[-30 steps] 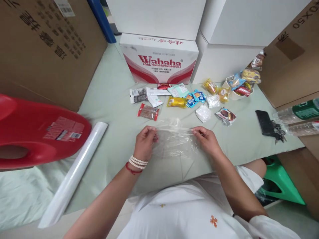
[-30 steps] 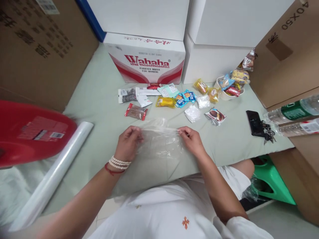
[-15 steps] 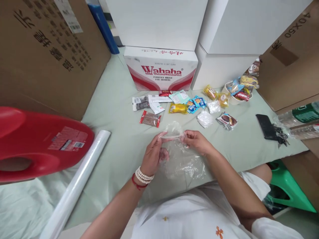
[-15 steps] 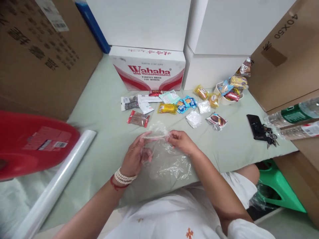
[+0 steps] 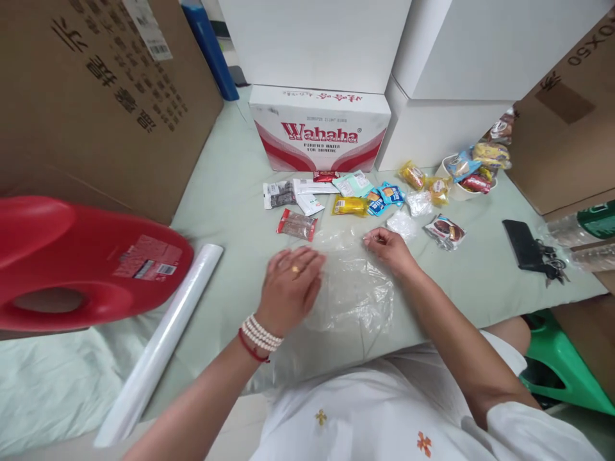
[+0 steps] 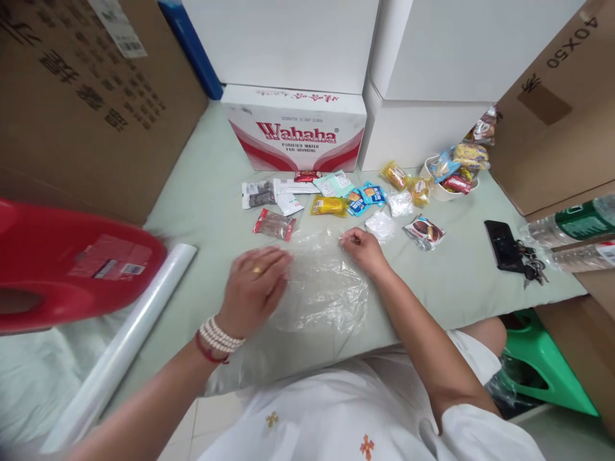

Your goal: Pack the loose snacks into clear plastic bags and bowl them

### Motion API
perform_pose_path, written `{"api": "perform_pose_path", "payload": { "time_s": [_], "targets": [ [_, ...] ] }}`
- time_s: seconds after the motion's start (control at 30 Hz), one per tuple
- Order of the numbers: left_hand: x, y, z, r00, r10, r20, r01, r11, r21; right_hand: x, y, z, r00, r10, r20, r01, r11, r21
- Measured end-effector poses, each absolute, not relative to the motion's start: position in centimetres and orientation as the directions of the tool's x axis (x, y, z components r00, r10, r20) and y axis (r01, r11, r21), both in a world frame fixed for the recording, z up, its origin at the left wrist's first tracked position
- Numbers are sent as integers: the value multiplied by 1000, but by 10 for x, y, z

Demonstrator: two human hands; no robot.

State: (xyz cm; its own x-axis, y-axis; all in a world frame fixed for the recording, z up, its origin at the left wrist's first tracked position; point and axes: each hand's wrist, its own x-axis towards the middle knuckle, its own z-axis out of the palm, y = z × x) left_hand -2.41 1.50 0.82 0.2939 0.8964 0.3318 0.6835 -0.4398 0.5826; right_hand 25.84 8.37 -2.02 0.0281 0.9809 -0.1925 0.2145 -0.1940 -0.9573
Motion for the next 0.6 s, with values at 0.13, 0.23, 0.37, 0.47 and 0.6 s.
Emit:
{"api": "perform_pose_path", "payload": {
  "time_s": [0.13,0.23,0.37,0.47,0.6],
  "targets": [
    [-17,24,-16,425,899,102,802,-426,419,284,94,-8,106,994,-21,504,-72,-861],
    [-16,17,-33,412,910,49,845,-402,353,291,82,10,138,952,272,818,45,-574],
    [-13,6,-37,391,919,44,864,-383,326,268,44,12,-200,904,378,864,345,-368],
    [-12,7,-34,368,930,15,876,-352,328,252,27,-3,-458,874,160,786,482,-387],
    [-12,8,-32,386,922,-4,867,-361,344,246,50,7,-443,896,10,835,417,-358]
  ]
}}
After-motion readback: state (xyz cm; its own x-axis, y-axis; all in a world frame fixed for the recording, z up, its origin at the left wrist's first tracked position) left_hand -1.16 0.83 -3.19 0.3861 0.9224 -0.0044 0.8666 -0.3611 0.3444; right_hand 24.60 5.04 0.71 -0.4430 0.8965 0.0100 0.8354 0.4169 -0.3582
